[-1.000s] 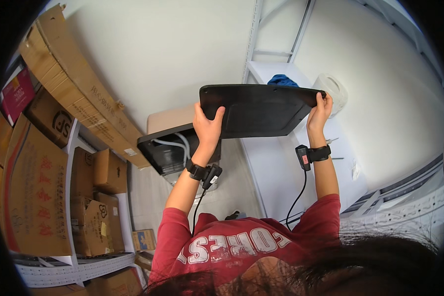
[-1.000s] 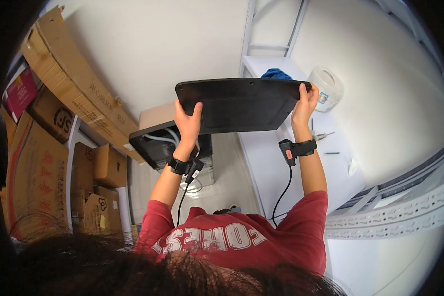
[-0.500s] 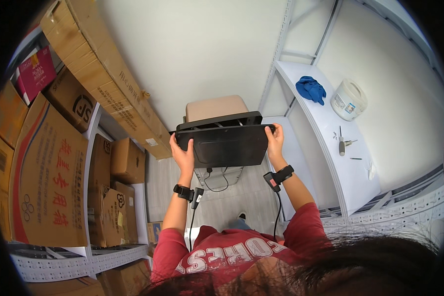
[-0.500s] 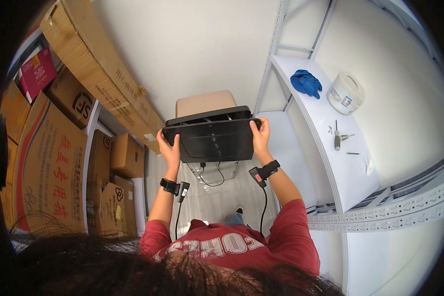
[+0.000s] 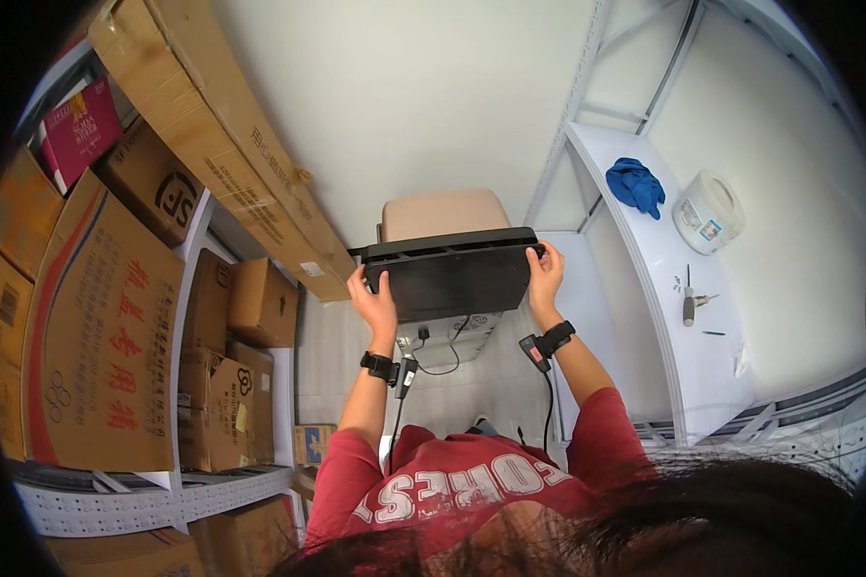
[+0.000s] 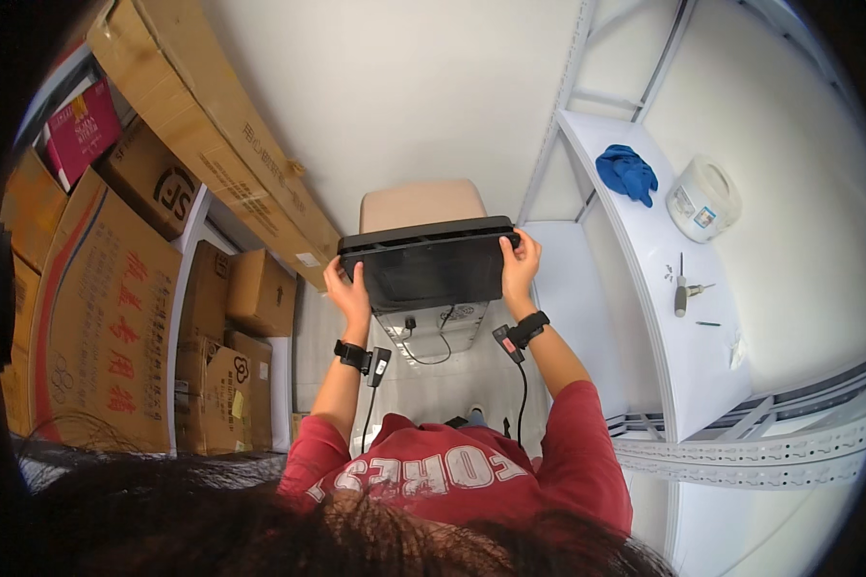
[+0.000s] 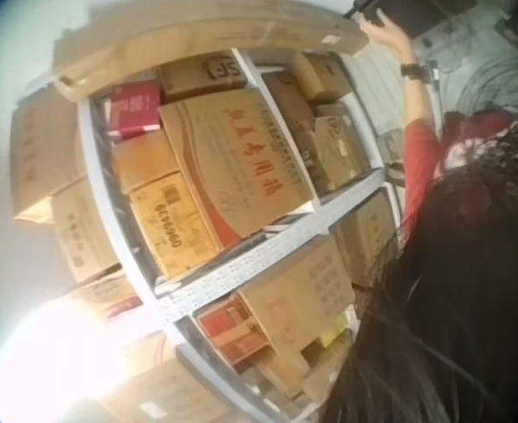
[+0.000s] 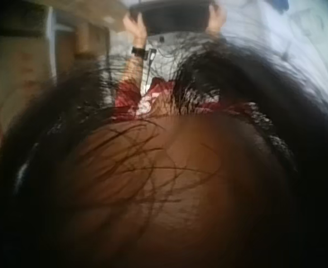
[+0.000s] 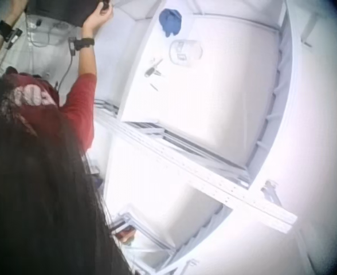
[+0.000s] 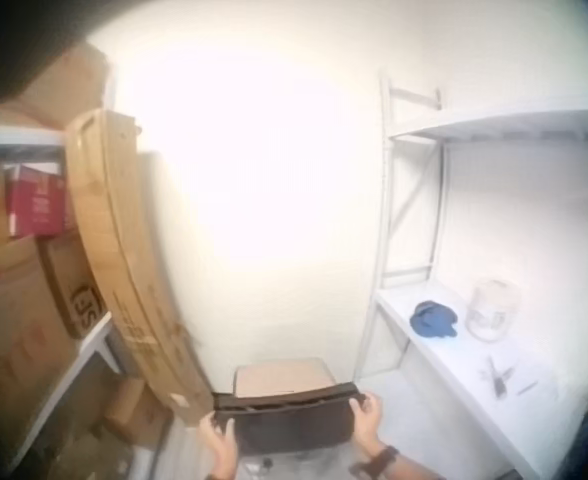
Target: The person wipes a black rectangular panel with a blue cloth, then uses a screwdriver to fasten screws into the panel's back. The panel is placed on a beige box while the person works in a storage area with shelves and cardboard boxes.
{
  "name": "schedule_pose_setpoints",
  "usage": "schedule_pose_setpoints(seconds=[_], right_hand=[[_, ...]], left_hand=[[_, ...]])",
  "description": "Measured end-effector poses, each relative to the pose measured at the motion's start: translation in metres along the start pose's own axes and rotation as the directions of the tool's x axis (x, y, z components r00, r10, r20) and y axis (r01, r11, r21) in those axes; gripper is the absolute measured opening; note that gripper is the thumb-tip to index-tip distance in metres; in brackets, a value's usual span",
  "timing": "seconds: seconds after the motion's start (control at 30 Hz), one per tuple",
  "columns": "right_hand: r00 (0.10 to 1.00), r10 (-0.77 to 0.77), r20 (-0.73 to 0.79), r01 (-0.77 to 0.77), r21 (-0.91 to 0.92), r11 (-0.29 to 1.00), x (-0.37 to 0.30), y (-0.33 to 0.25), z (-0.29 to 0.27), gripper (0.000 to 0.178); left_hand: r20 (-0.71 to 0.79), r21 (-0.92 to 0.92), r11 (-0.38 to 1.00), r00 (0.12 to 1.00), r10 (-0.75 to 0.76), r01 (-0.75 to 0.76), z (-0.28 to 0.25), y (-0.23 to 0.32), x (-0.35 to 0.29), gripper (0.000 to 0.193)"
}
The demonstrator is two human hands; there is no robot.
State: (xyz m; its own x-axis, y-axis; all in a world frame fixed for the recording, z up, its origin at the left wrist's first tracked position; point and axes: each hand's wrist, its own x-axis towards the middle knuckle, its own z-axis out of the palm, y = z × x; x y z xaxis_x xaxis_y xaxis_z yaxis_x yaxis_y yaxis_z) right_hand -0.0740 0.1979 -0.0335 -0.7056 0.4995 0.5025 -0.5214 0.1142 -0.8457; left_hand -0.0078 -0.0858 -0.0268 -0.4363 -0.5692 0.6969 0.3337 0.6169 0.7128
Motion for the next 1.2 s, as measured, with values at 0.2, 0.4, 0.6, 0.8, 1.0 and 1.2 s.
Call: schedule_pose_setpoints(seconds=[0.2,0.4,0.6,0.8,1.0,1.2], right_hand=[[0.995,0.068,-0.068,-0.068,-0.002,0.998,-0.019,-0.010,0.032,0.027],[0.996,0.083,-0.023,-0.082,0.057,0.995,-0.017,-0.013,0.032,0.029],[0.998,0.056,-0.003,-0.055,0.111,0.992,-0.014,-0.006,0.024,0.029],[0.998,0.054,0.013,-0.056,0.163,0.985,-0.017,0.004,0.017,0.028],[1.000,0.027,0.004,-0.027,0.076,0.997,-0.010,0.008,0.014,0.027],[1.000,0.012,0.011,-0.013,0.097,0.995,-0.003,0.010,0.015,0.027]], left_hand=[[0.003,-0.023,0.995,0.996,-0.093,0.093,-0.016,-0.008,0.041,0.054],[-0.039,-0.056,0.990,0.991,-0.129,0.127,-0.013,-0.010,0.040,0.051],[-0.020,-0.055,0.993,0.994,-0.104,0.103,-0.009,-0.009,0.039,0.046],[0.031,-0.026,0.996,0.996,-0.086,0.086,-0.007,-0.018,0.041,0.044],[0.060,-0.029,0.997,0.996,-0.069,0.071,-0.012,-0.014,0.037,0.041],[0.031,-0.028,0.998,0.998,-0.056,0.056,-0.013,-0.009,0.033,0.039]])
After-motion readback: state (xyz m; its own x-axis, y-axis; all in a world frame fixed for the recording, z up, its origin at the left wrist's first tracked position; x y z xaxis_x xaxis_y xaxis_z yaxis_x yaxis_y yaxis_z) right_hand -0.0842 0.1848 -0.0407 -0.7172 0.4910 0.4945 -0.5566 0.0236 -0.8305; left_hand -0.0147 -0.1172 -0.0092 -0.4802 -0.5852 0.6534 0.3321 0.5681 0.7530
